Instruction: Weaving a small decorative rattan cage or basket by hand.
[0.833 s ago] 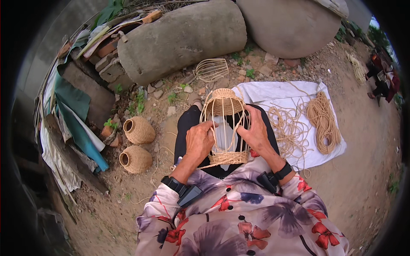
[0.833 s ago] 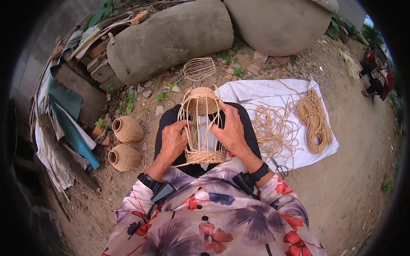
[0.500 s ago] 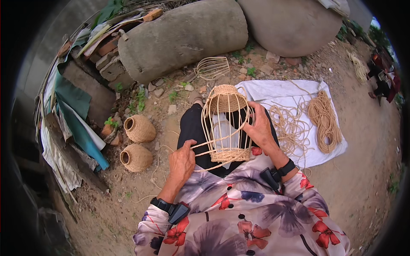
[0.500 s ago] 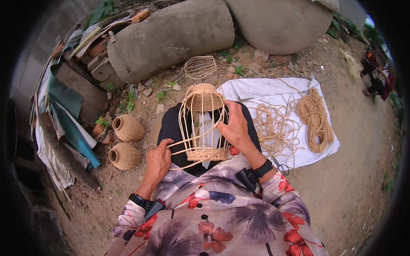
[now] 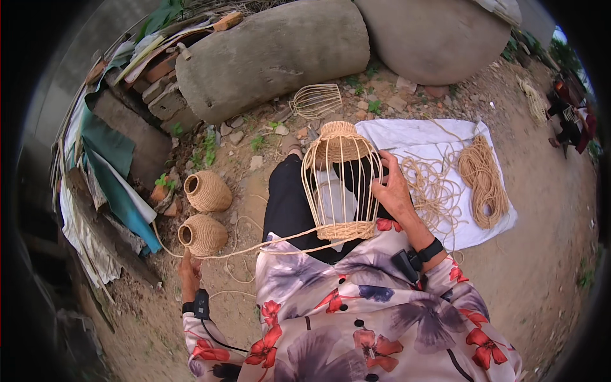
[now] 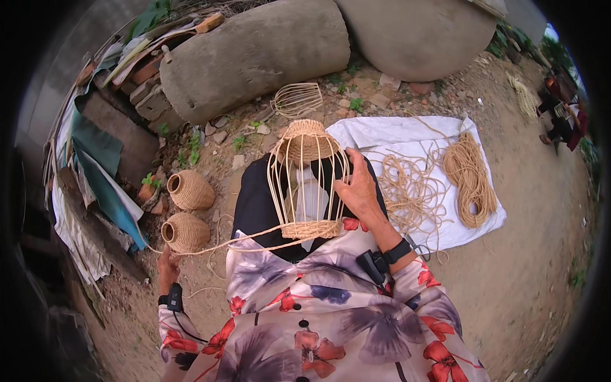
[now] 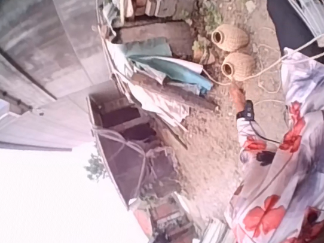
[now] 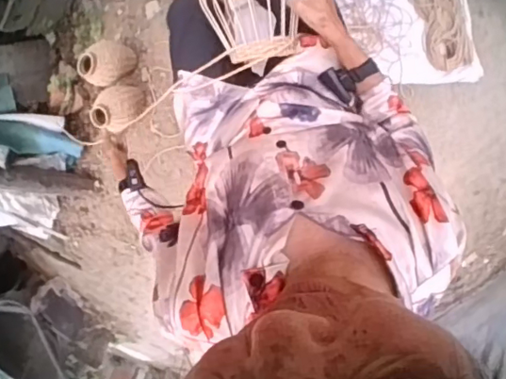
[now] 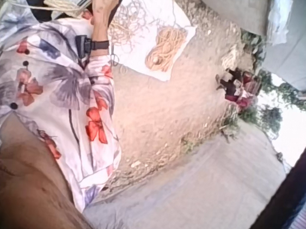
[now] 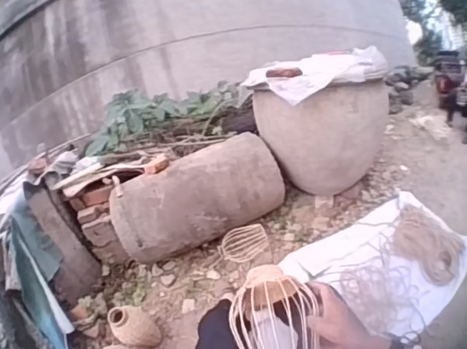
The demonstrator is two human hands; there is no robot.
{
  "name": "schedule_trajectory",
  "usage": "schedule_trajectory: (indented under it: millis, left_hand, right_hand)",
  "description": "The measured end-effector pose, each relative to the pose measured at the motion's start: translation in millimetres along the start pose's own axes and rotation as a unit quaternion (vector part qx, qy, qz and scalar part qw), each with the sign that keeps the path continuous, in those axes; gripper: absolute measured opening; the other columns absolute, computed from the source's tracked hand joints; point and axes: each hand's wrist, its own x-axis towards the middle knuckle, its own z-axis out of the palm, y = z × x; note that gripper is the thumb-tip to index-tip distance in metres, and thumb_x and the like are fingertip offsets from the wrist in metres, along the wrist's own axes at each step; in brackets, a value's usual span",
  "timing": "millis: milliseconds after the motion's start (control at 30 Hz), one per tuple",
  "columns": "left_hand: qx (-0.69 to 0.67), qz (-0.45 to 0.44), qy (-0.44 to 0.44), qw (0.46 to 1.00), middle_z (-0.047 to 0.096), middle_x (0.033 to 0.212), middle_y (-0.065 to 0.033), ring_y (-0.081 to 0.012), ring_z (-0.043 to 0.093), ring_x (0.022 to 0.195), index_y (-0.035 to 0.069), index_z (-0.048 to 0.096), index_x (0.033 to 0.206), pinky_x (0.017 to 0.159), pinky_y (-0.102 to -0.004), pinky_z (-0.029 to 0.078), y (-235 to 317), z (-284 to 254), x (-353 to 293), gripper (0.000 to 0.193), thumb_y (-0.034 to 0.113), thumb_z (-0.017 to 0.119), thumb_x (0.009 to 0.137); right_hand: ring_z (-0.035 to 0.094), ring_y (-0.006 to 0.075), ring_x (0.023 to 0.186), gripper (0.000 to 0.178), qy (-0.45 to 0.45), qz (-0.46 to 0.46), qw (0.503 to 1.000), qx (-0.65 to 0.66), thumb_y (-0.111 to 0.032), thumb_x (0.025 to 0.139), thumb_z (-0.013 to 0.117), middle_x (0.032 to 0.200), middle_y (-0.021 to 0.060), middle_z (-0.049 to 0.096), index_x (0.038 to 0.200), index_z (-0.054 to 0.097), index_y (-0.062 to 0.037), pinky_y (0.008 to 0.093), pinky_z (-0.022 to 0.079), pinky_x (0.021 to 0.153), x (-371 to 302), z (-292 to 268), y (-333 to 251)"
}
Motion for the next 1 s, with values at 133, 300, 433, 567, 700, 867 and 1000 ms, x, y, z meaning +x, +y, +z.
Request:
schedule_trajectory:
  millis: [133, 300, 433, 567, 700, 867, 1000]
  left_hand:
    - [0.052, 0.167, -0.02, 0.984, 0.064, 0.083, -0.0062, -0.0149, 0.056, 0.065, 0.002, 0.061, 0.113, 0.06, -0.0277, 0.046, 48, 12, -38, 0.035, 0.03, 0.064, 0.091]
    - [0.101, 0.256, -0.202, 0.94, 0.067, 0.091, -0.0062, -0.0134, 0.062, 0.077, -0.001, 0.063, 0.113, 0.071, -0.0296, 0.051, 107, 107, -125, 0.031, 0.023, 0.063, 0.094]
    - [0.06, 0.011, -0.46, 0.886, 0.069, 0.088, -0.0088, -0.0089, 0.061, 0.062, 0.0, 0.059, 0.125, 0.052, -0.0206, 0.052, 111, 171, -179, 0.043, 0.033, 0.061, 0.097]
    - [-0.105, -0.148, -0.44, 0.879, 0.069, 0.087, -0.0086, -0.0067, 0.06, 0.056, 0.003, 0.053, 0.13, 0.049, -0.0199, 0.052, 111, 201, -188, 0.043, 0.032, 0.059, 0.098]
    - [-0.031, 0.098, -0.39, 0.915, 0.068, 0.087, -0.0048, -0.0065, 0.062, 0.065, 0.003, 0.063, 0.115, 0.054, -0.0203, 0.052, 104, 215, -188, 0.027, 0.024, 0.057, 0.1]
    - [0.097, 0.45, -0.334, 0.822, 0.061, 0.071, -0.0025, -0.0092, 0.056, 0.06, 0.003, 0.067, 0.103, 0.056, -0.0259, 0.047, 126, 243, -189, 0.015, 0.011, 0.062, 0.09]
    - [0.175, 0.457, -0.305, 0.817, 0.063, 0.07, -0.008, -0.017, 0.06, 0.059, 0.006, 0.066, 0.103, 0.056, -0.0314, 0.048, 134, 264, -193, 0.019, 0.011, 0.063, 0.085]
  right_hand:
    - [0.055, 0.0361, 0.113, 0.065, -0.088, -0.068, 0.981, -0.162, -0.019, 0.074, 0.067, 0.122, 0.0213, 0.054, 0.133, 0.046, -0.0031, 0.0433, 0.043, 0.098, -1, -12, -17]
    - [0.051, 0.0387, 0.116, 0.062, 0.026, -0.127, 0.982, -0.136, -0.021, 0.075, 0.07, 0.124, 0.0216, 0.054, 0.13, 0.049, -0.0039, 0.0467, 0.041, 0.1, 0, -12, -38]
    - [0.044, 0.037, 0.124, 0.061, 0.046, -0.282, 0.936, -0.208, -0.026, 0.075, 0.072, 0.133, 0.0188, 0.047, 0.128, 0.05, -0.0059, 0.0481, 0.036, 0.102, -9, 24, -81]
    - [0.04, 0.0369, 0.128, 0.061, 0.039, -0.31, 0.9, -0.306, -0.025, 0.072, 0.07, 0.135, 0.0193, 0.045, 0.127, 0.052, -0.0059, 0.0501, 0.033, 0.103, -8, 52, -84]
    - [0.039, 0.0357, 0.129, 0.059, 0.048, -0.289, 0.915, -0.277, -0.022, 0.069, 0.068, 0.134, 0.0185, 0.045, 0.124, 0.053, -0.0057, 0.0504, 0.031, 0.103, -6, 52, -74]
    - [0.041, 0.0381, 0.127, 0.055, 0.049, -0.267, 0.937, -0.221, -0.018, 0.069, 0.068, 0.134, 0.0194, 0.046, 0.12, 0.053, -0.004, 0.0502, 0.036, 0.102, -7, 43, -63]
    - [0.043, 0.0403, 0.125, 0.054, 0.051, -0.258, 0.953, -0.152, -0.016, 0.069, 0.069, 0.132, 0.022, 0.048, 0.118, 0.052, -0.0025, 0.0484, 0.037, 0.104, -1, 37, -50]
